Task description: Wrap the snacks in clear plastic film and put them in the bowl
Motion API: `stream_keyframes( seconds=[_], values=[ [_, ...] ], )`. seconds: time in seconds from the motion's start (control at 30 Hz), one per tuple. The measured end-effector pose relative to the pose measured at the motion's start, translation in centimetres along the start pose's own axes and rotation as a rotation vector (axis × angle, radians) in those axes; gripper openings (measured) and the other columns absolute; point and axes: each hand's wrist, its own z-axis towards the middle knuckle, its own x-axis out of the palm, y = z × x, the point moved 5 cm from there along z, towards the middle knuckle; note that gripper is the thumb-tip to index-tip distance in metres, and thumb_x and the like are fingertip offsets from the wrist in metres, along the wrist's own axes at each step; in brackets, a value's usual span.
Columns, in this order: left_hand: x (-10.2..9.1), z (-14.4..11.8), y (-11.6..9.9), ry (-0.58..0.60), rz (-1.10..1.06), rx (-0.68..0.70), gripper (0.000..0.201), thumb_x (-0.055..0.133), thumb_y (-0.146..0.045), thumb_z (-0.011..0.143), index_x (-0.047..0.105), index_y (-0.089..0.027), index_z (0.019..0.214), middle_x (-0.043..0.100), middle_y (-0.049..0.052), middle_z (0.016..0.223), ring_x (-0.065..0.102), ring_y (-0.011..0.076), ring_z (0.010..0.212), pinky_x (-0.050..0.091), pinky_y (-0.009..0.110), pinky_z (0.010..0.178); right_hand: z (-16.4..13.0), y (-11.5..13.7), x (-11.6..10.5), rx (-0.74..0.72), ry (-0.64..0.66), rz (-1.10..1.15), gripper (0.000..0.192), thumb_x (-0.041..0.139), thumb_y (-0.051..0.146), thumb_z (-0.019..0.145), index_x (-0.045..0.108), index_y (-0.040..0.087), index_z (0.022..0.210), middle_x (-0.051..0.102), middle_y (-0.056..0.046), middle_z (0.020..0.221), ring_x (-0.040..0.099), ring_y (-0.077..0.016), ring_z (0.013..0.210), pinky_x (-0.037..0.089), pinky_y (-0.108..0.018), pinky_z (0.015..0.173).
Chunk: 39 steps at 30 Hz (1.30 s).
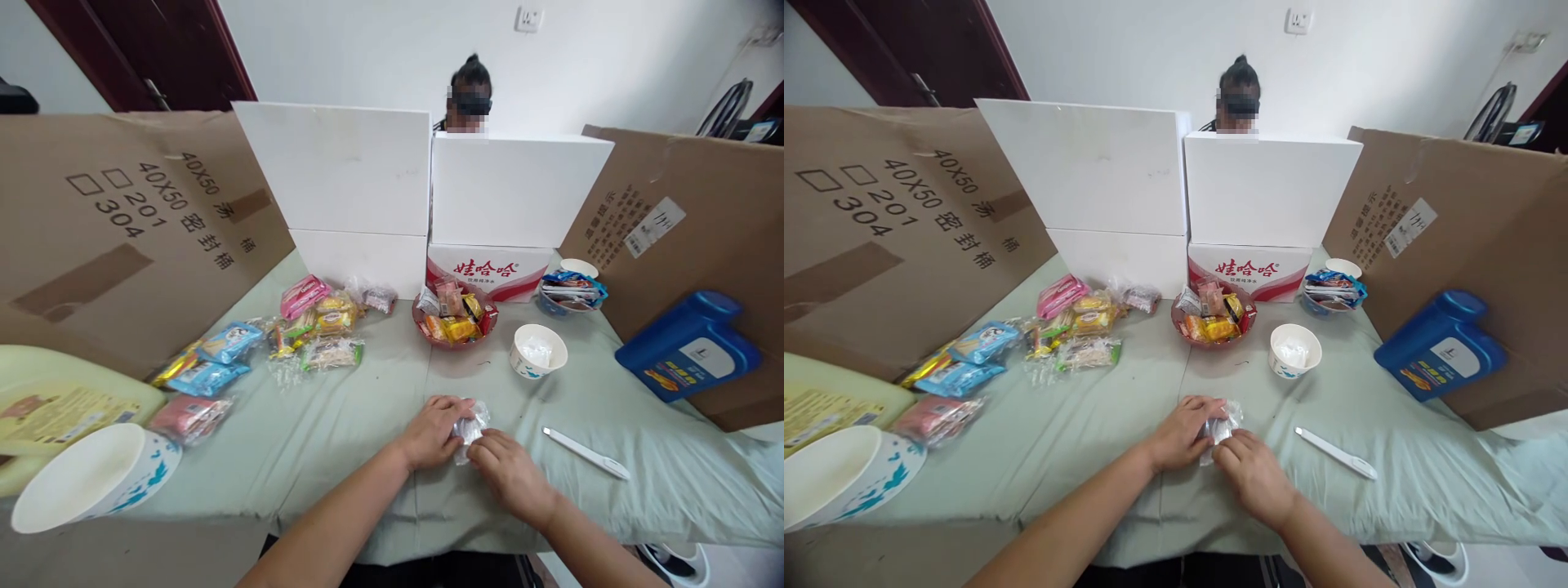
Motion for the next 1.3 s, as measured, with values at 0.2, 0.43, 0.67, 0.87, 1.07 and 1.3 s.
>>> stream_keyframes(
  seconds=[0.2, 0.43, 0.67, 0.87, 1.07, 1.3],
  values=[
    [0.9, -0.1, 1.4, -0.042, 0.021, -0.021, 0.084, 0.046, -0.004, 0.072, 0.015, -0.019, 0.149, 0.055, 0.01, 0.132, 0.05, 0.0239, 0.12, 0.038, 0.046, 0.103, 3.2, -4.9, 1.8, 0.326, 0.075, -0.1, 0.026, 0.033, 0.021, 0.099, 0.058, 0.021, 0.106, 0.067, -0.004, 0.09, 0.064, -0.0142, 0.073, 0.043, -0.023, 0.063],
    [-0.1, -0.7, 1.7, -0.283, -0.058, -0.042, 0.074, 0.041, -0.001, 0.073, 0.026, -0.018, 0.143, 0.058, 0.011, 0.117, 0.054, 0.022, 0.109, 0.047, 0.042, 0.095, 4.3, -5.8, 4.0, 0.414, 0.054, -0.237, 0.023, 0.037, 0.021, 0.099, 0.057, 0.018, 0.089, 0.063, -0.004, 0.079, 0.061, -0.0141, 0.062, 0.032, -0.025, 0.053],
    [-0.4, -0.6, -1.2, -0.32, 0.174, 0.193, 0.013, 0.05, -0.014, 0.084, 0.061, -0.019, 0.089, 0.064, 0.006, 0.092, 0.055, 0.0225, 0.098, 0.045, 0.039, 0.088, 4.5, -5.3, 4.3, 0.415, 0.038, -0.293, 0.018, 0.044, 0.022, 0.097, 0.055, 0.02, 0.083, 0.061, -0.001, 0.076, 0.058, -0.013, 0.058, 0.026, -0.027, 0.051],
    [0.8, 0.1, -0.2, -0.154, 0.195, 0.071, 0.008, 0.056, -0.016, 0.082, 0.064, -0.019, 0.082, 0.063, 0.005, 0.086, 0.054, 0.0205, 0.09, 0.044, 0.035, 0.081, 4.3, -6.8, 3.0, 0.447, -0.018, -0.333, 0.018, 0.046, 0.024, 0.095, 0.056, 0.02, 0.081, 0.06, -0.002, 0.074, 0.055, -0.0143, 0.058, 0.028, -0.027, 0.054],
    [0.2, 0.1, -0.3, -0.161, 0.121, 0.032, 0.008, 0.058, -0.015, 0.079, 0.063, -0.02, 0.082, 0.062, 0.005, 0.091, 0.054, 0.0199, 0.092, 0.043, 0.034, 0.082, 3.6, -7.4, 0.4, 0.458, -0.102, -0.313, 0.016, 0.044, 0.015, 0.093, 0.06, 0.018, 0.095, 0.061, -0.009, 0.094, 0.056, -0.021, 0.091, 0.04, -0.03, 0.078],
    [-0.6, -0.2, -0.2, -0.219, 0.14, -0.151, 0.015, 0.064, -0.017, 0.071, 0.059, -0.02, 0.085, 0.062, 0.008, 0.108, 0.052, 0.026, 0.111, 0.038, 0.044, 0.098, 3.6, -4.2, 3.9, 0.469, 0.028, -0.093, 0.027, 0.045, 0.007, 0.089, 0.059, 0.02, 0.108, 0.06, -0.006, 0.096, 0.058, -0.0173, 0.084, 0.042, -0.025, 0.071]
  ],
)
